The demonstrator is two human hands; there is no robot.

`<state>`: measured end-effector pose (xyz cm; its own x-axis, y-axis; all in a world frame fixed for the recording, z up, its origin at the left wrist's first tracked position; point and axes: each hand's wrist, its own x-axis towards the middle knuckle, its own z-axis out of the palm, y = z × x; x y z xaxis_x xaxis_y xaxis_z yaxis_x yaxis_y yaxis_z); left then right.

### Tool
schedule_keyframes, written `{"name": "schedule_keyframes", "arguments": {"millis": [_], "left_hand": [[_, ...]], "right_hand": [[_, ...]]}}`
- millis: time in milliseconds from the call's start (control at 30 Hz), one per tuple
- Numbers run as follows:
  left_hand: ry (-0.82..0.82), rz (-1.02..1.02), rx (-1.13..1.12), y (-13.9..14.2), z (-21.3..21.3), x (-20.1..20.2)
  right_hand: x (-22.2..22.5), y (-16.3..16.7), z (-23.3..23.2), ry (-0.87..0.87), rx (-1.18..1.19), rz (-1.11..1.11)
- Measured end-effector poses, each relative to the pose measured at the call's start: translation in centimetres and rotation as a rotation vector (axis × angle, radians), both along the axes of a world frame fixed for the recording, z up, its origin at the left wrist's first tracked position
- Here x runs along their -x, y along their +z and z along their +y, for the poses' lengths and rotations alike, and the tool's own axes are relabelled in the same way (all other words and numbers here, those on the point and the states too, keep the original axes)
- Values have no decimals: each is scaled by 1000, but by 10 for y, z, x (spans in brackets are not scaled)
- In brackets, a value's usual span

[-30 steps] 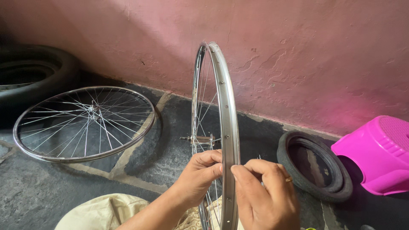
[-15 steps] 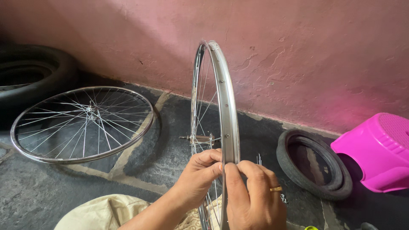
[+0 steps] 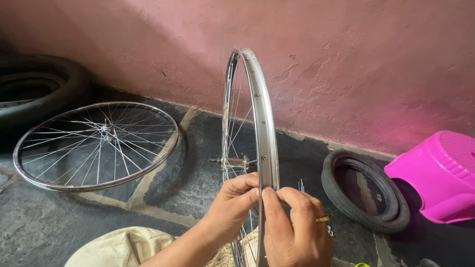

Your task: The person laces a bicycle wheel by inserting spokes through the rim and hub, then secures them with nipples. The person repeats this process for multiple spokes around the wheel.

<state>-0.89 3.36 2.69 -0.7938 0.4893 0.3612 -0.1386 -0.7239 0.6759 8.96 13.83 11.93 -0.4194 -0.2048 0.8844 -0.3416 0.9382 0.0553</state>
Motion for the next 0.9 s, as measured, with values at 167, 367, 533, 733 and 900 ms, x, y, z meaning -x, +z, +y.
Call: {"name": "schedule_keyframes", "arguments": {"millis": [167,367,533,733,900], "left_hand": [[-47,4,-30,3,-2,0],[-36,-4,-5,3,1,2],[-7,-38,17,4,6,5],[-18,-36,70,9,2,10],[-122,-19,119,13,-12,21]], "right_hand": [[2,-1,-1,2,61,15],[5,1,-1,-33,62,33],[12,1,1,-62,12,74],[13,-9,0,-140,-3,129],[11,-13,8,-61,-182,165]]}}
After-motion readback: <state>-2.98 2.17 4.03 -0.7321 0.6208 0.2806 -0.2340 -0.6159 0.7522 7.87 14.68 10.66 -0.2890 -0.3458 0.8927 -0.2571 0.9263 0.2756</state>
